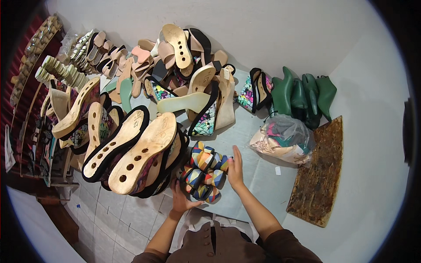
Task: Organizing green shoe lasts and finished shoe soles on a workbench.
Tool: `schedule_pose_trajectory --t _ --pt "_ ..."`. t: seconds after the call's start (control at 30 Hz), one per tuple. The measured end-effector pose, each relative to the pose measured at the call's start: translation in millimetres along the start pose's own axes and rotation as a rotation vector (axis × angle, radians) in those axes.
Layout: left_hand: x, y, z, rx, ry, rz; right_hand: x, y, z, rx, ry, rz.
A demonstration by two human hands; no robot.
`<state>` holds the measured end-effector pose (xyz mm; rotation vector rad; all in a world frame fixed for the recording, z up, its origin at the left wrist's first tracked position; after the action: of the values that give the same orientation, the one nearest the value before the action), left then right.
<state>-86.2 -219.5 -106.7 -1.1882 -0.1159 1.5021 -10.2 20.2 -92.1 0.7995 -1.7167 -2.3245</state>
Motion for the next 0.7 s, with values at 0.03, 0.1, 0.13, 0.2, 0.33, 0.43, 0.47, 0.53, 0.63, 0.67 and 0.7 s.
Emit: schedule_pose_trajectory --t 0.03,0.1,0.13,0.2,0.33,0.43,0.47,0.53,0.63,0.67,0.7 --pt "-1.8 -0.5 3.0 -0.002 0.003 -0.002 -1.8 -1.0 -7.2 0.074 -0.128 0.011" --pt "-5.4 -5.2 12.2 -0.148 0.012 -0.205 -3.1 -10.9 -28.0 0.144 -0.125 0.022" --pt "-7.5 -4.8 10.4 -0.156 0.01 -0.197 -0.8 -0.2 -37.4 0.161 -0.101 0.026" --pt "-4.8 -8.5 8.1 -0.227 -0.08 -0.199 3.3 5.4 -56.3 0.241 -0.054 0.034" --pt "-0.9 -7.0 7.7 -0.251 -0.101 -0.283 15.8 19.3 -79.1 0.221 -0.071 0.054" --pt "-0.4 -4.8 8.2 -0.28 -0.124 -0.37 19.2 24.9 -84.1 0.236 -0.079 0.069" --pt "-0.6 -4.7 8.1 -0.277 -0.123 -0.371 20.1 25.9 -84.0 0.236 -0.084 0.069" --pt "0.9 -5.9 7.6 -0.268 -0.114 -0.376 20.3 27.4 -81.8 0.243 -0.095 0.058" --pt "2.2 -8.5 3.9 -0.261 -0.133 -0.477 19.9 30.2 -81.1 0.245 -0.134 0.069" --pt "1.6 -7.9 1.4 -0.307 -0.135 -0.54 20.3 29.4 -81.2 0.246 -0.143 0.066" --pt "1.2 -7.5 -1.2 -0.354 -0.136 -0.603 20.7 28.2 -81.0 0.241 -0.149 0.054"
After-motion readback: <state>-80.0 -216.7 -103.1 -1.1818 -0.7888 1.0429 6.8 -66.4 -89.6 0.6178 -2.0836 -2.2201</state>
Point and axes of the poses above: each hand's wrist, its own z-axis towards the middle knuckle, its own x-axis out of the palm, y = z × x, the point moved 1 cm from there along z, towards the middle knuckle, and after that the axes turned 13 degrees about -y, right-handed, at the moved point
